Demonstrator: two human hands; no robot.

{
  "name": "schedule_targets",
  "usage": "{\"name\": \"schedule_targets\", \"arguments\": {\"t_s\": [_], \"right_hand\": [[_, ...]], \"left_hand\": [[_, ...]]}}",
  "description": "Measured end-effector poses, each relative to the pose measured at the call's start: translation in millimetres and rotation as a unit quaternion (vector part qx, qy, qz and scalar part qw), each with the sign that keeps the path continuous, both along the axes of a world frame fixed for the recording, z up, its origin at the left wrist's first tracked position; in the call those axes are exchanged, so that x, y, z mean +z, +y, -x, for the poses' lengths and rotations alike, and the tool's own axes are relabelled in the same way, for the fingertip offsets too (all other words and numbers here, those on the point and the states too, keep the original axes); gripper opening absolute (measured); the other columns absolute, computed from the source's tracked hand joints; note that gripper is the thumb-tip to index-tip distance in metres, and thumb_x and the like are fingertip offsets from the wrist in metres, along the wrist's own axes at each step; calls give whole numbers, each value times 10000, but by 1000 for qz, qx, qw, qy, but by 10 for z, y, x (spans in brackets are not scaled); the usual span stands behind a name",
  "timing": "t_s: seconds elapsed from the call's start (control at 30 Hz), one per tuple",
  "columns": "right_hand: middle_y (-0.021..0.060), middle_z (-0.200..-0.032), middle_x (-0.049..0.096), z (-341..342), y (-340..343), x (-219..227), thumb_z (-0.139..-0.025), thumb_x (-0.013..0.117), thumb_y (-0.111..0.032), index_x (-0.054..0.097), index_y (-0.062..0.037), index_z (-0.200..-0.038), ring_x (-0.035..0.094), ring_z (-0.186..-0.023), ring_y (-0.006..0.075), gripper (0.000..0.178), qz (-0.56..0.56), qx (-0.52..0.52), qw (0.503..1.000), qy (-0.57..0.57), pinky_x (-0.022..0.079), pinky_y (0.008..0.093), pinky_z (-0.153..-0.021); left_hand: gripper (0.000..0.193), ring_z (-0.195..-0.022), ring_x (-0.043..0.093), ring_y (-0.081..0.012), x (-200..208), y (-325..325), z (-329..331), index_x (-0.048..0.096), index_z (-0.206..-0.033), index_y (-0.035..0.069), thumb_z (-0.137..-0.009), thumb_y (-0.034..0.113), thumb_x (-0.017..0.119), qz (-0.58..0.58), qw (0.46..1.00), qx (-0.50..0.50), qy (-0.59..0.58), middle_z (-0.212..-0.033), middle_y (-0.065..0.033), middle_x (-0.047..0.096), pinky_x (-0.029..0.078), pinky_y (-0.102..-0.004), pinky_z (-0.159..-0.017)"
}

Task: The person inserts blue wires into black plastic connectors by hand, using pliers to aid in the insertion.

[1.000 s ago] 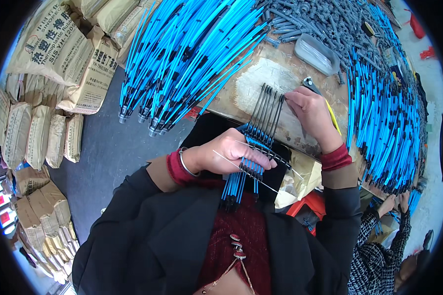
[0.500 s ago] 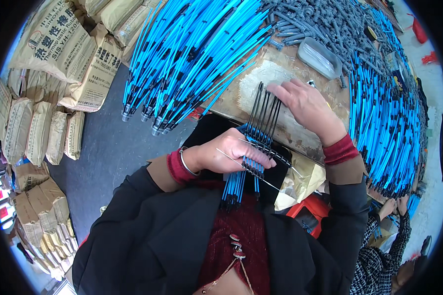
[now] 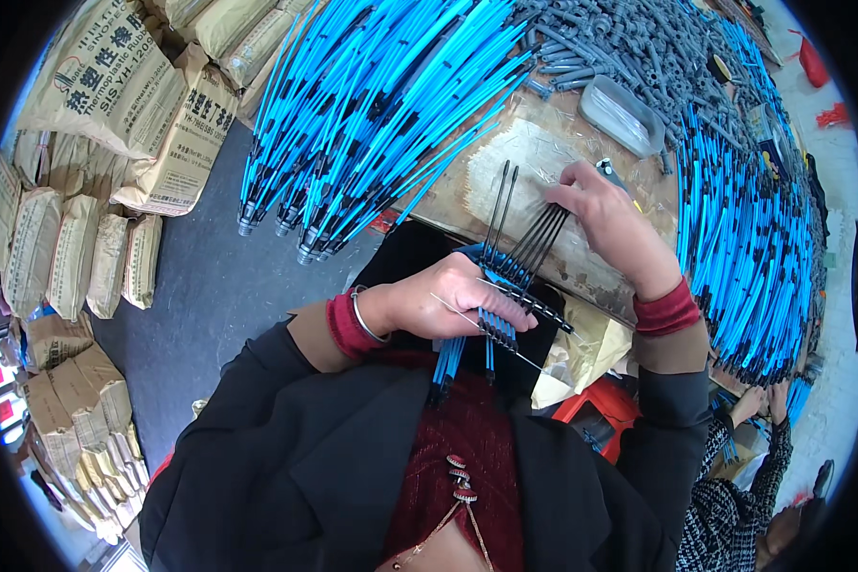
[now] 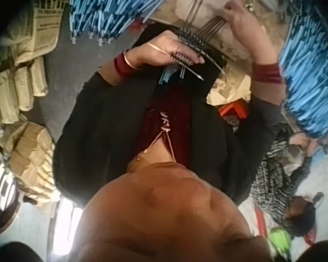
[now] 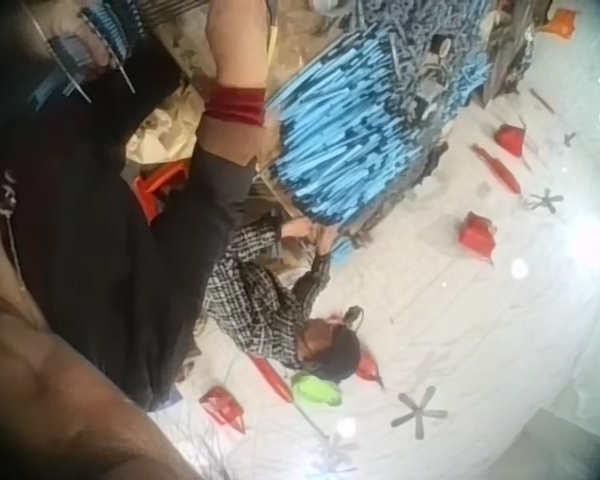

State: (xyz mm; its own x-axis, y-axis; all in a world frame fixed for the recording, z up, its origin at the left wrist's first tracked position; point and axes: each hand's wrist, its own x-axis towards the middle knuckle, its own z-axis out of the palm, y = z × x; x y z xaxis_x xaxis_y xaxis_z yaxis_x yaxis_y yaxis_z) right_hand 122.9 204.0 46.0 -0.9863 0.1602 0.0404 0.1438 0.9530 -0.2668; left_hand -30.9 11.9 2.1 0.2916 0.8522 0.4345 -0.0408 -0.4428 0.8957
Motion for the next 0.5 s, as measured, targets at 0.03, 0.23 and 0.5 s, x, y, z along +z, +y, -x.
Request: {"name": "schedule_targets", "arguments": {"t_s": [0.03,0.23,0.5], "right_hand": [[121,-926,553,-16,4,6,-739,506,47,608,-64,-1032,582,-882,318,329,7,0,1000,-4,478,385,-769],[130,-858,564,-34,61,26,-718,513,44,600,-59,-960,583,-849,327,277,-1,26,999,-24,480,392,-746],[128,-849,563,20,85,-6,-745,499,13,601,-58,-951,584,-831,328,241,-3,25,1000,-14,483,394,-726]], "left_hand": [[214,-858,680,-246,1,3,2,672,-990,20,-781,61,659,-7,1000,0,10,-959,-122,690,541,-303,-758],[233,-840,681,-242,-18,20,-2,673,-999,25,-768,47,650,-27,999,5,18,-962,-116,690,540,-298,-744],[243,-848,679,-240,0,38,15,671,-1006,23,-767,49,631,-7,1000,0,6,-973,-119,687,539,-298,-751]]}}
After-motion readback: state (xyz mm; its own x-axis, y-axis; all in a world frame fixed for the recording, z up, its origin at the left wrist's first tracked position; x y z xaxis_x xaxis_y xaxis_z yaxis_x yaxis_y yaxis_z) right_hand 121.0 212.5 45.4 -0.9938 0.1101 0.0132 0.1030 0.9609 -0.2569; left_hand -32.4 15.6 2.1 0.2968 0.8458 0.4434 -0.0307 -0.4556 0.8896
